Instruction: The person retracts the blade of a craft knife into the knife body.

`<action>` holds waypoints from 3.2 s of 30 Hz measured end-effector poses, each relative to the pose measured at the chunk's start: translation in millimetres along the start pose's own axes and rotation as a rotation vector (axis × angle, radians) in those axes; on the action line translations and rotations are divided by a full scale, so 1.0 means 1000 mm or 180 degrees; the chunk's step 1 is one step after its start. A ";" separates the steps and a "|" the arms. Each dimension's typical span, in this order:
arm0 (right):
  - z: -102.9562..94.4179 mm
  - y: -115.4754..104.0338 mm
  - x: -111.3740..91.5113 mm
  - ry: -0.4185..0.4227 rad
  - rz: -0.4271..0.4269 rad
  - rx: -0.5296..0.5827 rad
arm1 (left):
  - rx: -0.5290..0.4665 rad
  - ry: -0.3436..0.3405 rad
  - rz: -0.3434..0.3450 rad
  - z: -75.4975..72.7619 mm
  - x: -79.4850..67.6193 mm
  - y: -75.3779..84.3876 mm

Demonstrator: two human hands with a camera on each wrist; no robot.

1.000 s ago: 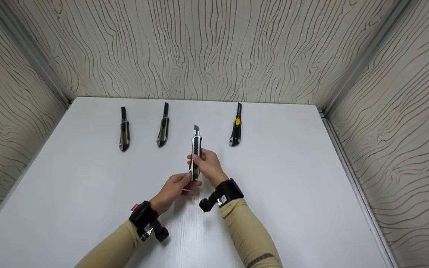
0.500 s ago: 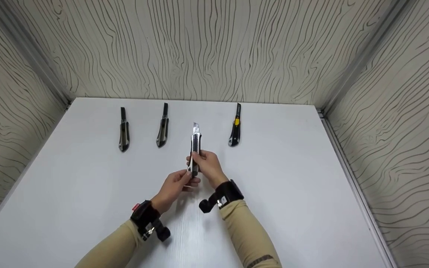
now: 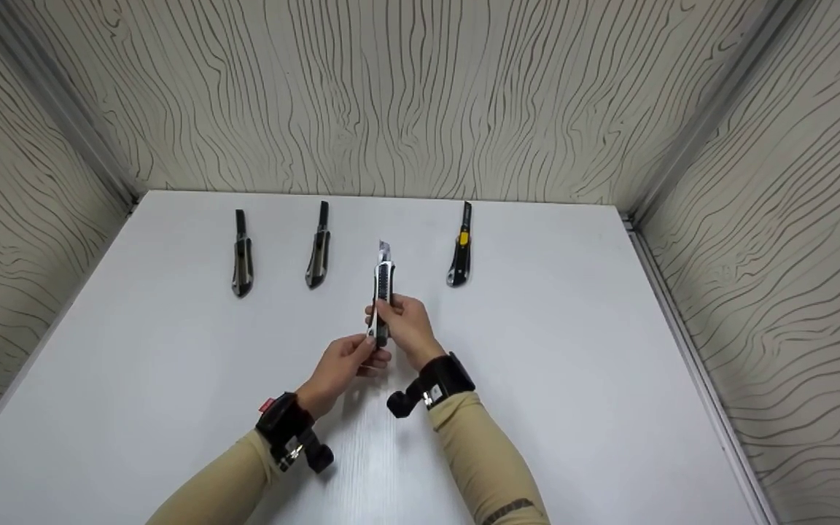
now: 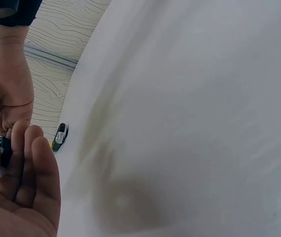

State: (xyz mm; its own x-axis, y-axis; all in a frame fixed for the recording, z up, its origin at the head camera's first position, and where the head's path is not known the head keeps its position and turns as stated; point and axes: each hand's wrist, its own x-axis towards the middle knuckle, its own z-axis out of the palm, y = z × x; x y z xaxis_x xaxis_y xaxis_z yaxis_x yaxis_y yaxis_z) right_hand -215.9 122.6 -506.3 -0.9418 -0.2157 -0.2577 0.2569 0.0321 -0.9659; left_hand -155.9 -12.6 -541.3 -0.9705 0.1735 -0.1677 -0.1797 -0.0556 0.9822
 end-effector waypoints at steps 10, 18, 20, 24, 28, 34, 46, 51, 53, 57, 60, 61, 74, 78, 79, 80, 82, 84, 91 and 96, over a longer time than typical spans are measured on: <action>0.002 0.000 -0.001 0.0000 -0.0025 -0.0002 | 0.0055 0.0077 -0.0006 0.001 -0.003 0.003; 0.002 0.001 0.000 -0.0098 -0.0057 -0.0053 | 0.0048 0.0108 -0.0011 0.001 -0.008 0.010; 0.001 0.001 -0.001 -0.0130 -0.0069 -0.0071 | 0.0069 0.0113 -0.0013 0.001 -0.013 0.019; 0.001 0.001 -0.001 -0.0133 -0.0092 -0.0074 | 0.0056 0.0104 -0.0007 0.001 -0.024 0.035; 0.001 0.000 -0.002 -0.0147 -0.0090 -0.0052 | 0.0043 0.0108 -0.0011 0.001 -0.023 0.035; 0.001 0.001 -0.002 -0.0152 -0.0093 -0.0057 | 0.0043 0.0129 -0.0012 0.001 -0.009 0.015; 0.000 0.001 -0.001 -0.0217 -0.0029 -0.0184 | -0.0003 0.0160 -0.0055 -0.001 -0.001 0.002; 0.000 0.000 -0.002 -0.0227 -0.0030 -0.0177 | -0.0049 0.0148 -0.0088 0.000 -0.005 0.011; 0.000 0.000 -0.002 -0.0236 -0.0044 -0.0174 | -0.0049 0.0146 -0.0095 0.000 -0.006 0.013; 0.000 0.001 -0.001 -0.0288 -0.0065 -0.0176 | -0.0059 0.0172 -0.0089 0.000 -0.004 0.009; -0.001 0.001 -0.001 -0.0316 -0.0063 -0.0169 | -0.0073 0.0187 -0.0098 -0.001 -0.001 0.004; 0.000 0.002 -0.001 -0.0327 -0.0060 -0.0163 | -0.0075 0.0188 -0.0103 -0.001 0.000 0.003; 0.000 0.001 -0.001 -0.0430 -0.0109 -0.0202 | -0.0101 0.0181 -0.0073 -0.002 0.001 0.003; 0.001 -0.001 -0.002 -0.0458 -0.0129 -0.0268 | -0.0084 0.0212 -0.0077 -0.003 0.001 0.004; 0.002 -0.001 -0.002 -0.0455 -0.0133 -0.0303 | -0.0081 0.0213 -0.0088 -0.003 0.001 0.004; 0.001 -0.001 -0.002 -0.0454 -0.0144 -0.0342 | -0.0079 0.0209 -0.0094 -0.003 0.001 0.004; 0.000 0.000 -0.003 -0.0452 -0.0166 -0.0415 | -0.0086 0.0193 -0.0108 -0.003 0.000 0.004; -0.001 -0.001 -0.004 -0.0446 -0.0199 -0.0485 | -0.0094 0.0181 -0.0102 -0.002 0.000 0.003; -0.001 -0.001 -0.005 -0.0298 -0.0330 -0.0829 | -0.0156 0.0130 -0.0033 0.001 -0.002 0.002; -0.003 0.000 -0.006 -0.0070 -0.0347 -0.1093 | -0.0183 0.0120 -0.0099 0.002 -0.002 0.001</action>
State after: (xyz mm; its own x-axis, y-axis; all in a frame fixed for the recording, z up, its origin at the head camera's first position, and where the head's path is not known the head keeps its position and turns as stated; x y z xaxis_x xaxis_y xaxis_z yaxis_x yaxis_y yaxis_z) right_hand -210.8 126.4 -504.5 -0.9538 -0.2568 -0.1558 0.0640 0.3329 -0.9408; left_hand -153.4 -11.3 -539.9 -0.9694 0.1390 -0.2021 -0.2176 -0.1073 0.9701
